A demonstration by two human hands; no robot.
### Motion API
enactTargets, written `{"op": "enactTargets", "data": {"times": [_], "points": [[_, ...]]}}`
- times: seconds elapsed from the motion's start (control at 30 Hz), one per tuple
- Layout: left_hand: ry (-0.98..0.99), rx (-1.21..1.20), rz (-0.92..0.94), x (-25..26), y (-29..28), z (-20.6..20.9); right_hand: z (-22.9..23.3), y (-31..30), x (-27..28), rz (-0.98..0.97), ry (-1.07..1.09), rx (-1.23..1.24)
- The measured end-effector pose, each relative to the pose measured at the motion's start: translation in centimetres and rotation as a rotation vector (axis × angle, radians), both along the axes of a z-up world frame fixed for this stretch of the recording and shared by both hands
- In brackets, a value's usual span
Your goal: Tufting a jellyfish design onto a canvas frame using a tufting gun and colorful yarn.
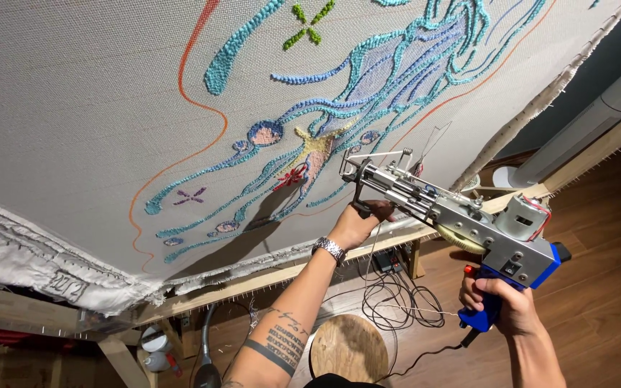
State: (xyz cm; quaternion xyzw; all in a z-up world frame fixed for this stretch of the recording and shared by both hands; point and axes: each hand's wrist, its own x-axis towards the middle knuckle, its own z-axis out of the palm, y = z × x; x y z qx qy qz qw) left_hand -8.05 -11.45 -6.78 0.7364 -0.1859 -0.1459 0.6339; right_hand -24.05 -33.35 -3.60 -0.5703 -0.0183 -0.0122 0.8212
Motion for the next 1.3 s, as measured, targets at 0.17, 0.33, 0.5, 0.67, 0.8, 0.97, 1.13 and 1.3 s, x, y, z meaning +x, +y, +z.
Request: {"op": "enactTargets", "data": {"times": [0.17, 0.33, 0.5, 0.67, 0.8, 0.97, 1.13, 1.3], "points": [[0.017, 0.041, 0.005, -0.2, -0.1, 0.5, -0.4, -0.8, -0.1, -0.026, 0.1, 0.019], [0.044, -0.02, -0.026, -0.3, -0.2, 0.9, 0.1, -0.7, -0.2, 0.027, 0.008, 0.037], [0.062, 0.107, -0.04, -0.9, 0.1, 2.2, 0.5, -0.5, -0.4, 0.01, 0.025, 0.013], [0.046, -0.245, -0.112, -0.8, -0.2, 1.0, -1.0, -1.4, -0.4, -0.019, 0.029, 0.097], [0.049, -0.072, -0.051, -1.6, 0.3, 3.0, -0.6, -1.2, -0.4, 0.028, 0.013, 0.095], [0.039, -0.021, -0.037, -1.5, 0.1, 2.5, -0.7, -1.3, -0.6, 0.043, 0.02, 0.091], [0.012, 0.003, -0.039, -1.7, 0.3, 2.8, -1.5, -1.8, -0.6, 0.008, 0.017, 0.114], [-0.036, -0.01, -0.052, -1.7, 0.3, 2.7, -0.2, -1.1, -0.8, 0.031, 0.038, 0.089]]}}
